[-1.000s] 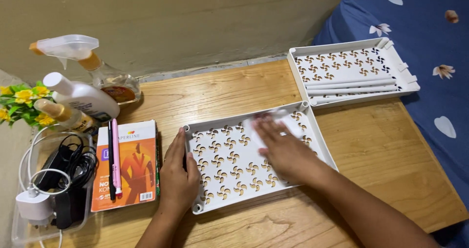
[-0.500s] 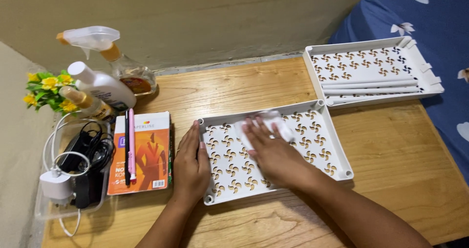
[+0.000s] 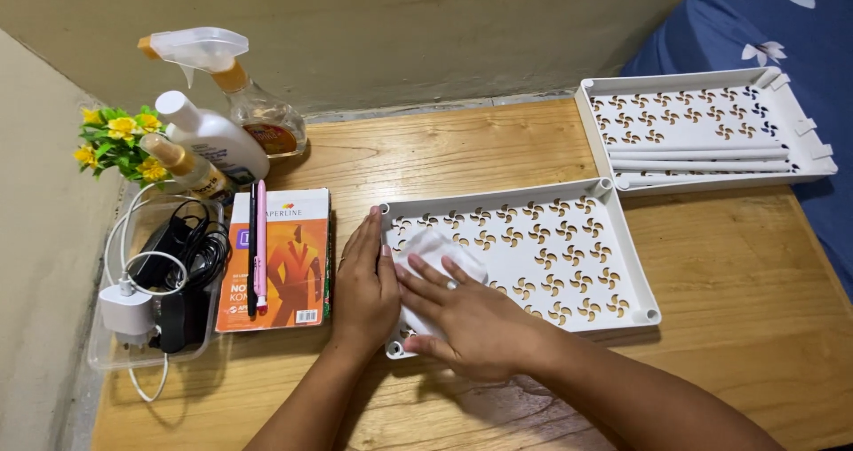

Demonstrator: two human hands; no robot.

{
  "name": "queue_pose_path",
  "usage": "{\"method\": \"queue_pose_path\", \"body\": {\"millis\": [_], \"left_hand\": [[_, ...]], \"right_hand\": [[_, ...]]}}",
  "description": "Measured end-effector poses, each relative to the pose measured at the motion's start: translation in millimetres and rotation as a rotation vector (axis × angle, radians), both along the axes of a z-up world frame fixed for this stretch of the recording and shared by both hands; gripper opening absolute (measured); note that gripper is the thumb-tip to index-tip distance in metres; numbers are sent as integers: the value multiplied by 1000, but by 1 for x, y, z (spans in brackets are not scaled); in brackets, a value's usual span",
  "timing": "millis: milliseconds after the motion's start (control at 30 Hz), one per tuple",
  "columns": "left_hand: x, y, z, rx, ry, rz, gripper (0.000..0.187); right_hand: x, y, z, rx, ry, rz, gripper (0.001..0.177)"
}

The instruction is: The user is assembling a two-tier white plastic rack on a wooden table.

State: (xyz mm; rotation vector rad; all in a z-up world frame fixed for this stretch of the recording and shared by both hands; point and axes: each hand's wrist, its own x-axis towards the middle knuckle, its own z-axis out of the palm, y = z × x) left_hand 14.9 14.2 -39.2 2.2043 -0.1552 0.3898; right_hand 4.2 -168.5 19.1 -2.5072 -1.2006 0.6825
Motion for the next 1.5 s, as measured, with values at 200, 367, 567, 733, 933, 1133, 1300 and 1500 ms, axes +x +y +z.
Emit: {"method": "queue_pose_path", "body": {"millis": [200, 367, 567, 733, 933, 1133, 1300, 1500], "left_hand": [[-2, 0, 5, 18, 4, -6, 51], [0, -1, 4, 55, 2, -7, 50], [-1, -3, 9, 63, 26, 5, 52], [-1, -5, 10, 70, 27, 9, 52], [-1, -2, 5, 66, 10, 15, 52], [0, 0, 6, 22, 45, 10, 53], [-2, 1, 4, 45, -1, 9, 53], [-2, -2, 15, 50, 40, 8, 55]], "right_hand": [[-28, -37, 6, -58, -194, 11, 90], [-35, -102, -8, -99, -605, -25, 92], [-42, -147, 4, -278, -419, -264, 97], [-39, -124, -3, -218, -372, -281, 103], [-27, -48, -15, -29, -854, 26, 100], [-13, -7, -7, 51, -183, 26, 106], [-12, -40, -28, -19, -700, 35, 108], [-7, -115, -9, -264, -253, -278, 110]]}}
